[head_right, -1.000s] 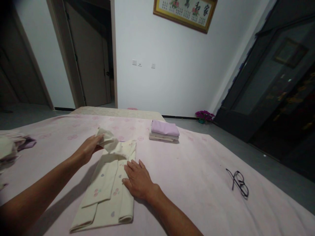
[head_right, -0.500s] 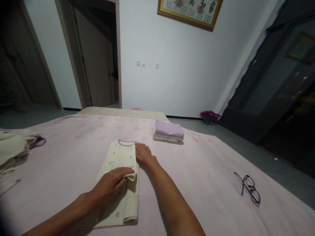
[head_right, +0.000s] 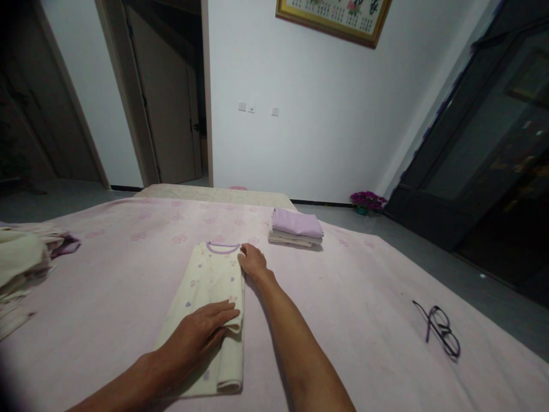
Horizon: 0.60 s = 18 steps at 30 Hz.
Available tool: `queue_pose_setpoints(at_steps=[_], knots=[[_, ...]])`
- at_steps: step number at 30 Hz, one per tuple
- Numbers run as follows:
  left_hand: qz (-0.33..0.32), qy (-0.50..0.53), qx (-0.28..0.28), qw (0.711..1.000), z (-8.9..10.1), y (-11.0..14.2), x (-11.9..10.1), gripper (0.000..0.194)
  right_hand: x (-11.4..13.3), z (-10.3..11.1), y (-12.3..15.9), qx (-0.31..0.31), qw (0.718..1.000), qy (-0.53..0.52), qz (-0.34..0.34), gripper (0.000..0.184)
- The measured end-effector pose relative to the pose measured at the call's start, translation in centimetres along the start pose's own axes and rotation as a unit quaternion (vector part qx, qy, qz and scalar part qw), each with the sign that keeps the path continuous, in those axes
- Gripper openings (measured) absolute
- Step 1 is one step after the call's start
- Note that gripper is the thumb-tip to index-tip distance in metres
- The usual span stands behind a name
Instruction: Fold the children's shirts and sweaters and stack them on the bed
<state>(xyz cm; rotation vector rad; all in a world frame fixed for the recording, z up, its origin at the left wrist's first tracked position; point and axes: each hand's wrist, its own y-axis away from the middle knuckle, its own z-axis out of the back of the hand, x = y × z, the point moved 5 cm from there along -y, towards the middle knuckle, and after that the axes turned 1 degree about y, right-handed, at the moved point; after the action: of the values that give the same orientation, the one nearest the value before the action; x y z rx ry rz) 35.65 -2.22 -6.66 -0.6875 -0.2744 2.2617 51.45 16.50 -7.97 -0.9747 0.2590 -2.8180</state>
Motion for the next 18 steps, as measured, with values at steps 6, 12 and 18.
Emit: queue_pose_setpoints(at_steps=[6,12,18], knots=[[-0.034,-0.017,0.039,0.999,-0.3,0.0,-0.5,0.038,0.4,-0.2,0.3,-0.010,0.997,0.077,0.007,0.042],[-0.005,-0.028,0.147,0.989,-0.6,1.0,-1.5,0.050,1.6,0.3,0.9,-0.018,0.992,0.123,0.023,0.037],[-0.010,-0.016,0.245,0.969,-0.6,2.2,-2.9,0.085,4.1,-2.0,3.6,0.073,0.976,0.162,0.128,0.057]])
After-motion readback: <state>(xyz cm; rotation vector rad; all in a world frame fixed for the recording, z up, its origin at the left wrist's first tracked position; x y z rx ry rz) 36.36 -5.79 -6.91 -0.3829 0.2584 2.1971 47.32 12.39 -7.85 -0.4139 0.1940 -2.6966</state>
